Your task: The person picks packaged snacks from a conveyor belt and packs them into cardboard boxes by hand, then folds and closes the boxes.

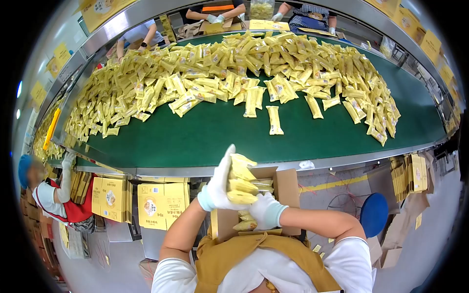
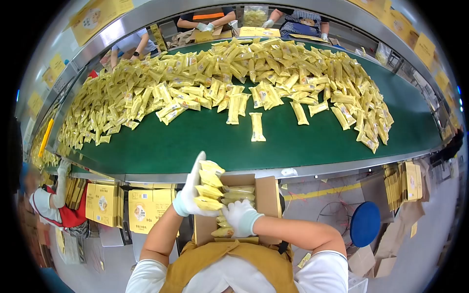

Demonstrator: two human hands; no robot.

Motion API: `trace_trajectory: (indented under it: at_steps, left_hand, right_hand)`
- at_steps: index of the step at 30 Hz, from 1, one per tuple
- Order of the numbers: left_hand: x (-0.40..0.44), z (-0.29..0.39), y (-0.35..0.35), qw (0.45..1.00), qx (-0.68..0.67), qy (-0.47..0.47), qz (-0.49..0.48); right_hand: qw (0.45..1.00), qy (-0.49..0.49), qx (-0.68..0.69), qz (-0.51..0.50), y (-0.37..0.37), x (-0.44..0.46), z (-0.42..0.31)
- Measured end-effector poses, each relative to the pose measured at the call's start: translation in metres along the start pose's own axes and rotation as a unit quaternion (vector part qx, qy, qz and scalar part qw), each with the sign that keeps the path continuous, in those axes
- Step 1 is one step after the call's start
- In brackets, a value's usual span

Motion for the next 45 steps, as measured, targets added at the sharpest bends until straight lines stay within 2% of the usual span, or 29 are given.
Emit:
trace_trajectory:
  at_steps: [1,3,5,6,8,9,10,12,13,15,17,19,20,22,26,29,30,32,34,37,40,43,45]
  left_hand:
    - [0.0,0.003,-0.009,0.995,0.081,-0.017,-0.063]
    - [-0.002,-0.002,-0.027,0.982,0.168,-0.038,-0.073]
    - [0.001,-0.001,-0.046,0.935,0.335,-0.081,-0.079]
    - [0.001,-0.002,-0.054,0.918,0.37,-0.108,-0.094]
    - [-0.001,-0.008,-0.066,0.876,0.439,-0.16,-0.122]
    - [-0.002,-0.014,-0.066,0.88,0.436,-0.15,-0.113]
    - [-0.005,-0.019,-0.066,0.884,0.433,-0.14,-0.105]
    - [-0.009,-0.025,-0.064,0.897,0.421,-0.106,-0.086]
    - [-0.011,-0.026,-0.061,0.905,0.41,-0.084,-0.077]
    - [-0.015,-0.025,-0.057,0.921,0.38,-0.059,-0.051]
    - [-0.016,-0.025,-0.05,0.937,0.344,-0.058,-0.008]
    - [-0.02,-0.03,-0.05,0.94,0.338,-0.043,-0.019]
    - [-0.021,-0.03,-0.049,0.94,0.337,-0.044,-0.013]
    - [-0.022,-0.031,-0.049,0.943,0.329,-0.049,-0.007]
    - [-0.017,-0.03,-0.052,0.934,0.355,-0.047,0.01]
    - [-0.011,-0.03,-0.065,0.887,0.457,-0.06,-0.028]
    - [-0.01,-0.036,-0.073,0.878,0.472,-0.045,-0.063]
    - [-0.009,-0.047,-0.09,0.817,0.564,-0.026,-0.115]
    - [-0.012,-0.07,-0.107,0.735,0.656,-0.027,-0.168]
    - [-0.013,-0.098,-0.117,0.722,0.641,0.068,-0.25]
    - [-0.01,-0.108,-0.118,0.743,0.559,0.135,-0.343]
    - [-0.01,-0.112,-0.116,0.723,0.547,0.126,-0.403]
    - [-0.013,-0.113,-0.106,0.721,0.53,0.089,-0.437]
  right_hand:
    - [1.0,-0.003,-0.007,-0.018,-0.015,0.008,0.001]
    - [0.985,0.045,0.037,0.162,-0.034,0.017,0.002]
    - [0.975,0.062,0.079,0.199,-0.045,0.019,0.006]
    - [0.982,0.056,0.101,0.147,-0.052,0.023,0.006]
    - [0.974,0.08,0.145,0.156,-0.06,0.025,0.01]
    - [0.969,0.092,0.167,0.16,-0.06,0.024,0.011]
    - [0.962,0.107,0.141,0.208,-0.056,0.019,0.009]
    - [0.971,0.089,0.126,0.181,-0.059,0.015,0.006]
    - [0.983,0.054,0.137,0.106,-0.068,0.015,0.006]
    - [0.991,0.022,0.12,0.058,-0.069,0.005,0.001]
    - [0.984,0.031,0.094,0.15,-0.053,-0.01,0.004]
    - [0.955,0.046,0.094,0.278,-0.038,-0.025,0.011]
    - [0.951,0.025,0.156,0.264,-0.041,-0.024,0.02]
    - [0.962,0.033,0.076,0.261,-0.034,-0.034,0.023]
    - [0.972,0.075,0.064,0.212,-0.025,-0.041,0.019]
    - [0.929,-0.032,0.24,0.281,-0.048,-0.011,0.037]
    - [0.955,-0.019,0.185,0.23,-0.052,-0.007,0.029]
    - [0.99,0.006,0.068,0.124,-0.061,-0.002,0.02]
    - [0.995,0.015,0.074,0.072,-0.052,-0.01,0.016]
    - [0.995,0.024,0.089,0.025,-0.048,-0.02,0.011]
    - [0.994,0.046,0.099,-0.018,-0.052,-0.019,0.011]
    - [0.984,0.056,0.151,-0.08,-0.044,-0.023,0.015]
    - [0.953,0.161,0.257,-0.02,-0.028,-0.035,0.023]
Point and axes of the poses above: each hand's wrist, its own x-axis towards the middle knuckle, its own y-axis out of the back of the hand, z = x × y, the point moved 7 cm from there along x, towards the middle knuckle, and after that the axes turned 2 degrees about -z, right-handed, at the moved point
